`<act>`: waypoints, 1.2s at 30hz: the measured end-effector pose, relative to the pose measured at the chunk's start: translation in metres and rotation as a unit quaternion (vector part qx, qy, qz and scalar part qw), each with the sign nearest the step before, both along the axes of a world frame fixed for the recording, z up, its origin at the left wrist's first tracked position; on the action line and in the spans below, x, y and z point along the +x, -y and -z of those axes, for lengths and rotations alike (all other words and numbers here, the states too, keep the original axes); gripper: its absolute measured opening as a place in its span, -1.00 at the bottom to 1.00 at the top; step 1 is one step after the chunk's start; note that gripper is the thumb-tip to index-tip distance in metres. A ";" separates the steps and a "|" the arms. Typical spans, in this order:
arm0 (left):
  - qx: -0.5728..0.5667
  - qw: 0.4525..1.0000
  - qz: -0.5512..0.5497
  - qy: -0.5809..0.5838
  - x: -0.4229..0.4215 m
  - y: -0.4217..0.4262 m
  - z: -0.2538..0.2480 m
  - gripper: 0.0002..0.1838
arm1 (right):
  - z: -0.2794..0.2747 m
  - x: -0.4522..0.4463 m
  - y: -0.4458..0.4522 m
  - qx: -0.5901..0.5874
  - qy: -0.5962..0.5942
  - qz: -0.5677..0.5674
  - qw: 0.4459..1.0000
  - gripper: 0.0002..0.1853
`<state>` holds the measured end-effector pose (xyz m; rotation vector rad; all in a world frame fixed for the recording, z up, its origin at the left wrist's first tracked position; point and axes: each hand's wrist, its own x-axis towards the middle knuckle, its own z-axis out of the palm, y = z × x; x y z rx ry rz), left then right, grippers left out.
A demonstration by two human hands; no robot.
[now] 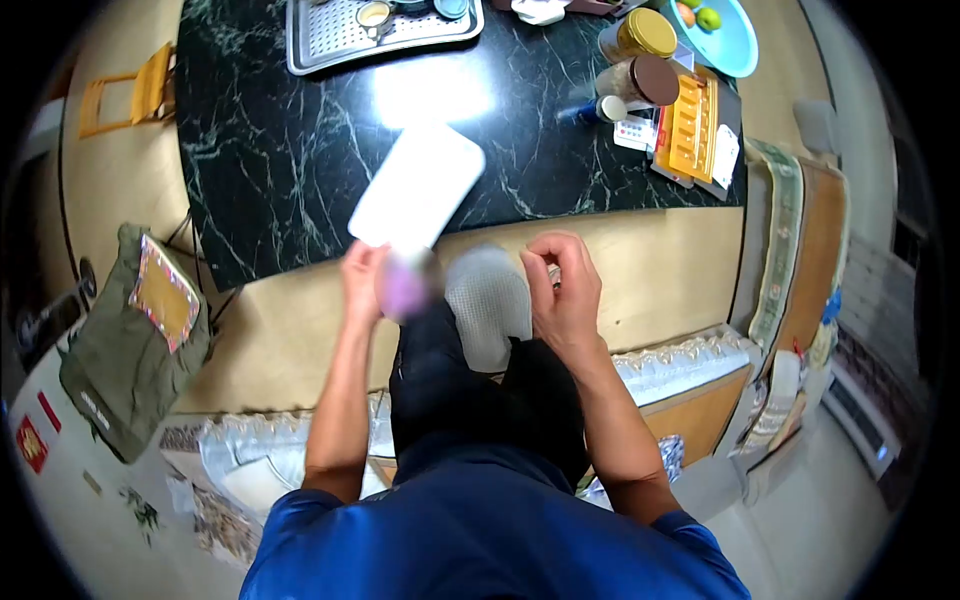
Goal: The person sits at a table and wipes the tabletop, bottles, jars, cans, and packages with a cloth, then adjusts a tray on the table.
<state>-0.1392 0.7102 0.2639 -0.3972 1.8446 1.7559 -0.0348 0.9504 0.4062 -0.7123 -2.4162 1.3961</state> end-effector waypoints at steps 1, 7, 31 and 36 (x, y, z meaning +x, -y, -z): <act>-0.021 0.998 -0.014 0.052 0.026 -0.030 -0.023 -0.90 | 0.000 0.003 -0.009 0.040 -0.040 -0.017 0.998 -0.88; 0.039 0.997 0.007 0.067 0.140 -0.133 -0.047 -0.92 | 0.016 0.063 -0.067 0.120 0.001 -0.054 0.991 -0.87; -0.028 0.997 -0.055 0.051 0.086 -0.056 0.010 -0.69 | 0.173 0.220 -0.108 -0.013 0.131 0.063 0.989 -0.79; 0.003 0.986 -0.098 0.135 0.009 -0.025 0.048 -0.56 | 0.284 0.244 -0.134 0.035 0.203 0.011 0.979 -0.81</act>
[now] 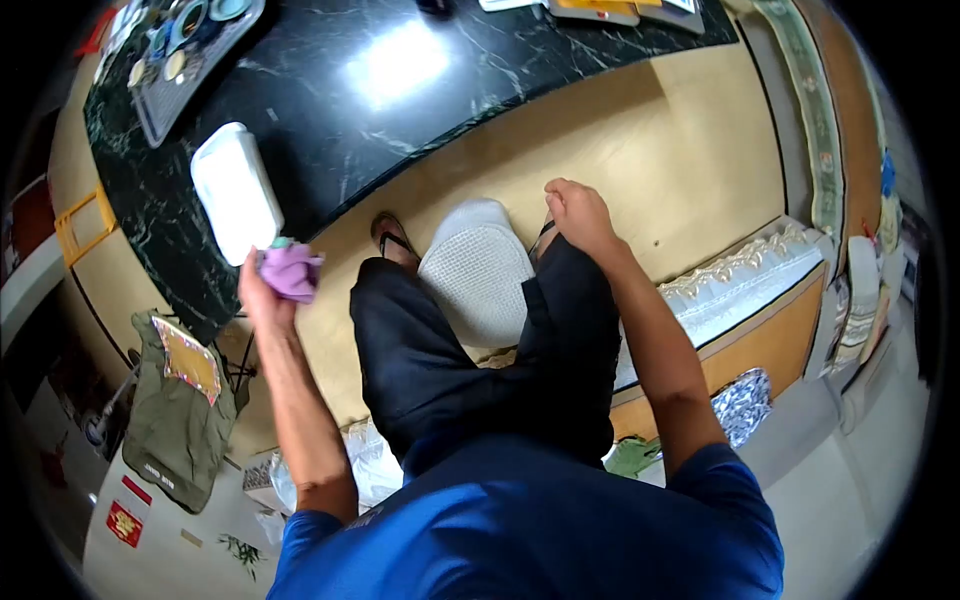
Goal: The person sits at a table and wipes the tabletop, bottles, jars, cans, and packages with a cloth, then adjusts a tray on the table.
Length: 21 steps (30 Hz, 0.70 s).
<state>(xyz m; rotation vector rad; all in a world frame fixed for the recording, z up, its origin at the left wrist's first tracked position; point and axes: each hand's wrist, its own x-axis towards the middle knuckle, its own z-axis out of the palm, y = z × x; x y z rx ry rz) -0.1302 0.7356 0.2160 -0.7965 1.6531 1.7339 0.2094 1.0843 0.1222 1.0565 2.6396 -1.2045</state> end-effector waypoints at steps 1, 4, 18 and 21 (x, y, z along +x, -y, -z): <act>0.035 0.999 0.023 0.003 -0.017 0.007 0.011 -0.55 | 0.023 0.001 -0.011 0.000 0.003 0.008 1.000 -0.81; 0.061 0.998 0.022 -0.001 -0.044 0.014 0.033 -0.53 | 0.098 0.006 -0.043 -0.014 0.106 -0.048 0.993 -0.79; 0.115 0.986 0.109 -0.050 -0.037 0.015 0.073 -0.52 | 0.351 -0.025 0.023 -0.109 0.271 0.079 0.953 -0.57; 0.114 0.987 0.089 -0.064 -0.017 0.038 0.087 -0.53 | 0.376 -0.026 0.030 -0.152 0.297 0.111 0.936 -0.41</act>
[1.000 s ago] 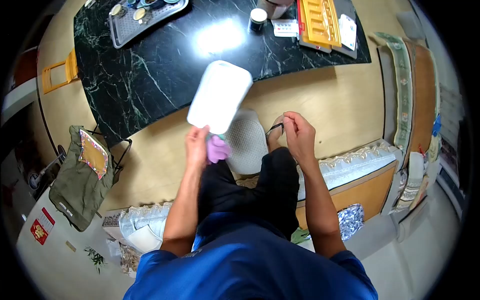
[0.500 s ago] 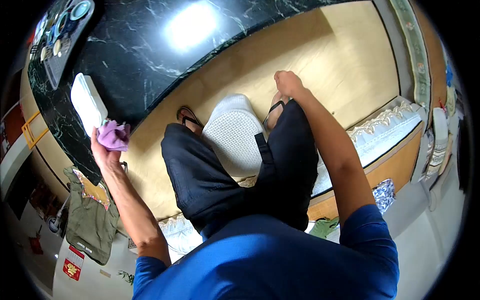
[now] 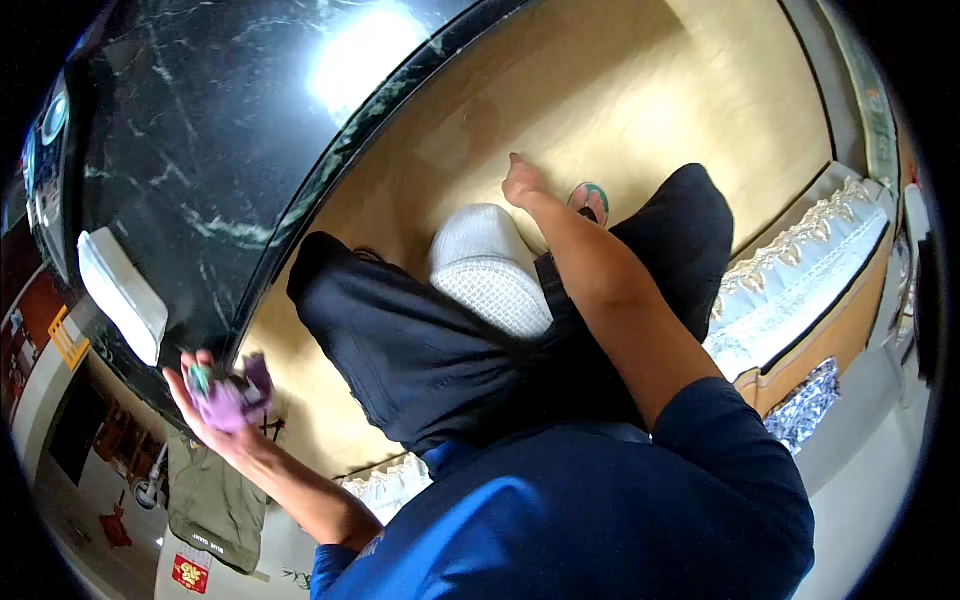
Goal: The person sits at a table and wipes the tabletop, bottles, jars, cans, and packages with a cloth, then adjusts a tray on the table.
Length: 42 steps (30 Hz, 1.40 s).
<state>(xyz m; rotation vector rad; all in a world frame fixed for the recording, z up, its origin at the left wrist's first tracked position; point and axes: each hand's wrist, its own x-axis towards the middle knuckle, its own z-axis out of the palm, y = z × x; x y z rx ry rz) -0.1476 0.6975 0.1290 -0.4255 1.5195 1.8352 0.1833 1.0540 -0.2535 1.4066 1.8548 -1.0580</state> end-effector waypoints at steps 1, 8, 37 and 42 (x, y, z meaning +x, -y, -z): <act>-0.006 1.000 0.002 -0.008 0.019 -0.010 0.005 -0.55 | 0.009 0.000 0.004 -0.011 0.017 0.014 1.000 -0.27; 0.031 0.996 0.051 0.067 0.145 -0.085 0.081 -0.65 | 0.079 0.013 -0.004 0.021 0.007 0.009 1.000 -0.20; 0.371 0.907 0.163 0.112 0.129 -0.064 0.133 -0.50 | 0.020 0.021 -0.052 -0.253 -0.275 0.550 0.747 -0.58; 0.274 0.948 0.113 0.116 0.138 -0.071 0.123 -0.48 | -0.047 -0.004 -0.039 -0.300 -0.318 0.534 0.724 -0.66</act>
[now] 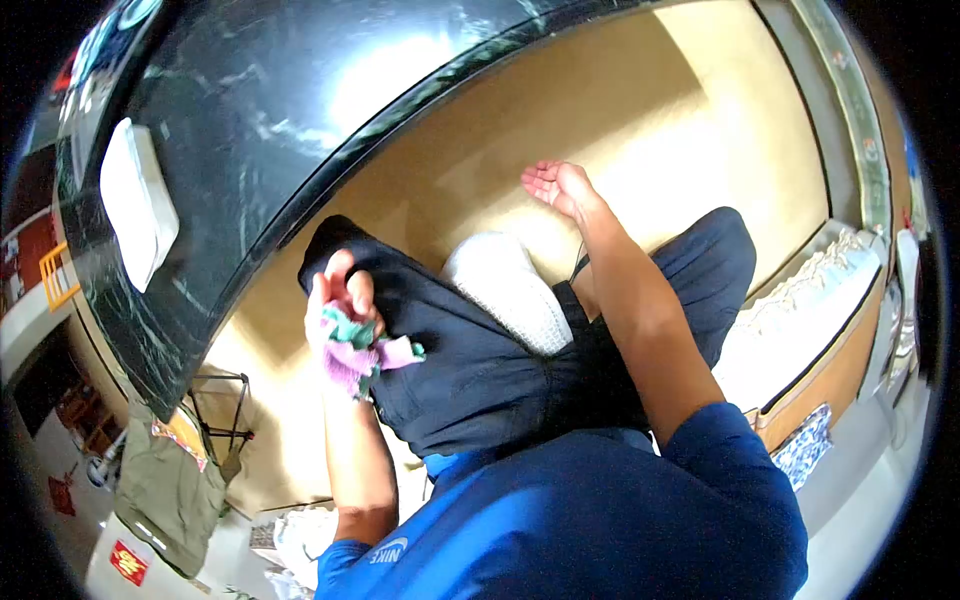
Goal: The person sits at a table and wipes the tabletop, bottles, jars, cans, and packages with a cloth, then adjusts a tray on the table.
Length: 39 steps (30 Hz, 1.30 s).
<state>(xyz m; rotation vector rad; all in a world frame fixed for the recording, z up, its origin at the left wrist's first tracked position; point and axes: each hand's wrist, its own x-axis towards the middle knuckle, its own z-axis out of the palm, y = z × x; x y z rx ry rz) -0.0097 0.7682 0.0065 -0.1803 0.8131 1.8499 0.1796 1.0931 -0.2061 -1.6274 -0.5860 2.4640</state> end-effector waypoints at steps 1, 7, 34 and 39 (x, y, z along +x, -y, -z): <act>0.024 1.000 0.007 0.011 0.000 -0.002 -0.003 -0.50 | -0.015 -0.005 0.002 0.008 -0.005 -0.009 1.000 -0.66; 0.074 0.996 0.044 -0.014 0.001 0.005 0.000 -0.52 | -0.156 -0.032 0.023 0.016 -0.237 -0.147 0.960 -0.82; 0.119 0.991 0.024 -0.062 0.006 -0.007 0.009 -0.54 | -0.380 -0.372 0.156 0.824 -0.222 -0.387 0.348 -0.60; 0.118 0.992 -0.041 -0.023 0.010 0.026 -0.003 -0.55 | -0.403 -0.237 0.133 0.628 -0.277 -0.356 0.634 -0.64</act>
